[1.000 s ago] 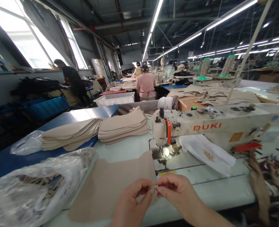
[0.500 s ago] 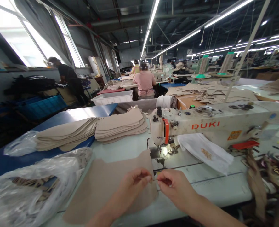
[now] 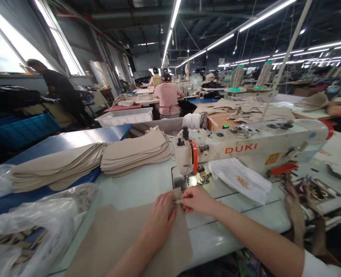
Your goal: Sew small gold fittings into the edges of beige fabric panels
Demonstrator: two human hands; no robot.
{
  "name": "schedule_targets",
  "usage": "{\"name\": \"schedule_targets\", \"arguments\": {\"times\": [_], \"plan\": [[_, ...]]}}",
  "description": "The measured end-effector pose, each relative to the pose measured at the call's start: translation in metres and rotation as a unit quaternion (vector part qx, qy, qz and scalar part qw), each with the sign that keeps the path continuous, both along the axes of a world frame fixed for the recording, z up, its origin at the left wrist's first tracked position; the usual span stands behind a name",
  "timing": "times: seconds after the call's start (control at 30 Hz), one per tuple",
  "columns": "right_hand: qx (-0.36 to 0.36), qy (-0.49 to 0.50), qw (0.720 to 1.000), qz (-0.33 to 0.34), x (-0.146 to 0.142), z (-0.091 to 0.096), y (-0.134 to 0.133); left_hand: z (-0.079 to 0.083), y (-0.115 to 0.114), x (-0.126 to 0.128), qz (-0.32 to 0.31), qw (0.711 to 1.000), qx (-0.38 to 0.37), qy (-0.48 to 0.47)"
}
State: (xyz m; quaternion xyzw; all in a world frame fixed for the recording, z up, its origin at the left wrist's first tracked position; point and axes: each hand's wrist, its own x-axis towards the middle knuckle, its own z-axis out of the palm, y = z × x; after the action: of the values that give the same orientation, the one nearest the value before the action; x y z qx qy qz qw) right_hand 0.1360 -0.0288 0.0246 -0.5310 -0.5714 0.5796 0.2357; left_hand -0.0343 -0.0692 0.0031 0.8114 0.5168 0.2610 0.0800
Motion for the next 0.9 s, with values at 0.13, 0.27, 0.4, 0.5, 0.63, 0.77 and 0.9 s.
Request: {"name": "schedule_targets", "arguments": {"times": [0.13, 0.27, 0.4, 0.5, 0.63, 0.77, 0.9], "plan": [[-0.033, -0.009, 0.999, 0.029, -0.012, 0.002, 0.011, -0.002, -0.005, -0.001, 0.018, 1.000, -0.001, -0.021], [-0.038, -0.026, 0.998, 0.030, -0.013, 0.002, 0.015, 0.002, -0.007, -0.002, 0.004, 0.999, -0.010, -0.032], [-0.037, -0.041, 0.998, 0.025, -0.013, 0.003, 0.017, 0.005, -0.003, -0.001, -0.007, 0.999, 0.005, -0.040], [-0.044, -0.045, 0.998, 0.031, -0.014, 0.005, 0.020, 0.005, 0.004, 0.000, -0.022, 0.998, 0.035, -0.045], [-0.056, -0.043, 0.997, 0.041, -0.014, 0.006, 0.022, 0.008, 0.012, 0.005, -0.051, 0.996, 0.076, -0.020], [-0.057, -0.057, 0.996, 0.045, -0.013, 0.007, 0.023, 0.013, 0.015, 0.011, -0.075, 0.993, 0.088, 0.002], [-0.053, -0.076, 0.994, 0.055, -0.013, 0.009, 0.025, 0.012, 0.016, 0.012, -0.069, 0.993, 0.090, 0.020]]}}
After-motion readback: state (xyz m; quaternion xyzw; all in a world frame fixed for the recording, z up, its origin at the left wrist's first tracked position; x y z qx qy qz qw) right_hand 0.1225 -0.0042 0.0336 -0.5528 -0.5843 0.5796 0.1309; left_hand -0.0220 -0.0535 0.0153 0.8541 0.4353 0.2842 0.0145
